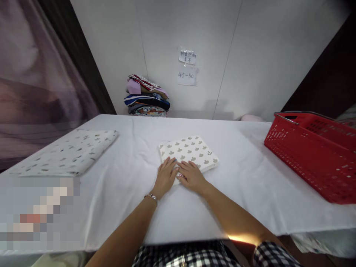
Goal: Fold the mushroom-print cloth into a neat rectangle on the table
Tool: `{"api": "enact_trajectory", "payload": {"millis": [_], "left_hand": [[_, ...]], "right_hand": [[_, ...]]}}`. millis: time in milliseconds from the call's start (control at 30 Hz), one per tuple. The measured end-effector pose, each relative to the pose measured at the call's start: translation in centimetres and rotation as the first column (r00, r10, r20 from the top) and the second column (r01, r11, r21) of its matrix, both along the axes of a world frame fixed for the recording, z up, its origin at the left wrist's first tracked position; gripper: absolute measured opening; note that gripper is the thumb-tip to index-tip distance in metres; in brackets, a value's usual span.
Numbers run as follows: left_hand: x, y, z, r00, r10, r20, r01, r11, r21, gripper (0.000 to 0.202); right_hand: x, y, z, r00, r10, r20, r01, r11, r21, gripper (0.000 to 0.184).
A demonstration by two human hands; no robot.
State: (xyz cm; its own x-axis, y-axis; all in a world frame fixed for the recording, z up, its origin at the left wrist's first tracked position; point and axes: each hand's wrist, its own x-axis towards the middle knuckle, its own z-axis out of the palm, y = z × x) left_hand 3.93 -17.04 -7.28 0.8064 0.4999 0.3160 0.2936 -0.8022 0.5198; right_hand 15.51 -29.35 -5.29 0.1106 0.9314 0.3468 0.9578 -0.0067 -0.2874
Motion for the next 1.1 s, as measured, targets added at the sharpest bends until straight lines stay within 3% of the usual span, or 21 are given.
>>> {"api": "enact_trajectory", "payload": {"millis": [67, 133, 200, 267, 333, 400, 467, 567, 800, 933, 1100], "left_hand": [[-0.1, 0.0, 0.1, 1.000, 0.010, 0.005, -0.010, 1.000, 0.011, 0.039], [-0.5, -0.3, 0.4, 1.000, 0.017, 0.017, -0.018, 0.999, 0.049, 0.038], [-1.1, -0.9, 0.7, 1.000, -0.001, 0.029, -0.002, 0.993, 0.120, 0.036], [-1.8, -1.6, 0.8, 0.998, -0.059, 0.032, 0.051, 0.978, 0.205, 0.036], [-2.4, -2.2, 0.9, 0.993, -0.115, 0.030, 0.102, 0.957, 0.271, 0.037], [-2.7, -2.6, 1.0, 0.990, -0.136, 0.035, 0.119, 0.945, 0.306, 0.036], [-2.8, -2.7, 1.1, 0.991, -0.127, 0.049, 0.106, 0.944, 0.313, 0.034], [-2.9, -2.7, 1.5, 0.990, -0.116, 0.075, 0.088, 0.949, 0.302, 0.029], [-3.0, -2.9, 2.0, 0.990, -0.098, 0.103, 0.066, 0.959, 0.274, 0.020], [-2.9, -3.0, 2.2, 0.991, -0.085, 0.107, 0.057, 0.968, 0.245, 0.016], [-2.8, -3.0, 2.2, 0.991, -0.060, 0.117, 0.033, 0.975, 0.220, 0.018]], "right_hand": [[1.1, -0.9, 0.0, 0.998, -0.054, -0.023, 0.054, 0.998, 0.018, 0.034], [3.1, -2.2, -0.2, 0.981, -0.184, -0.061, 0.189, 0.978, 0.085, 0.032], [5.6, -3.7, -0.8, 0.918, -0.367, -0.154, 0.392, 0.897, 0.202, 0.034], [8.0, -5.2, -1.6, 0.793, -0.497, -0.352, 0.594, 0.758, 0.269, 0.037], [9.5, -6.1, -2.3, 0.609, -0.543, -0.578, 0.747, 0.637, 0.190, 0.043], [10.0, -6.5, -2.8, 0.466, -0.548, -0.695, 0.805, 0.588, 0.078, 0.050], [9.8, -6.5, -2.9, 0.429, -0.554, -0.713, 0.812, 0.582, 0.036, 0.054], [9.2, -6.3, -2.9, 0.438, -0.551, -0.710, 0.812, 0.582, 0.050, 0.055], [9.8, -6.2, -3.3, 0.409, -0.431, -0.804, 0.813, 0.572, 0.107, 0.053], [10.0, -6.3, -3.5, 0.413, -0.468, -0.781, 0.795, 0.604, 0.059, 0.052], [10.1, -6.3, -3.7, 0.429, -0.488, -0.760, 0.798, 0.600, 0.066, 0.053]]}}
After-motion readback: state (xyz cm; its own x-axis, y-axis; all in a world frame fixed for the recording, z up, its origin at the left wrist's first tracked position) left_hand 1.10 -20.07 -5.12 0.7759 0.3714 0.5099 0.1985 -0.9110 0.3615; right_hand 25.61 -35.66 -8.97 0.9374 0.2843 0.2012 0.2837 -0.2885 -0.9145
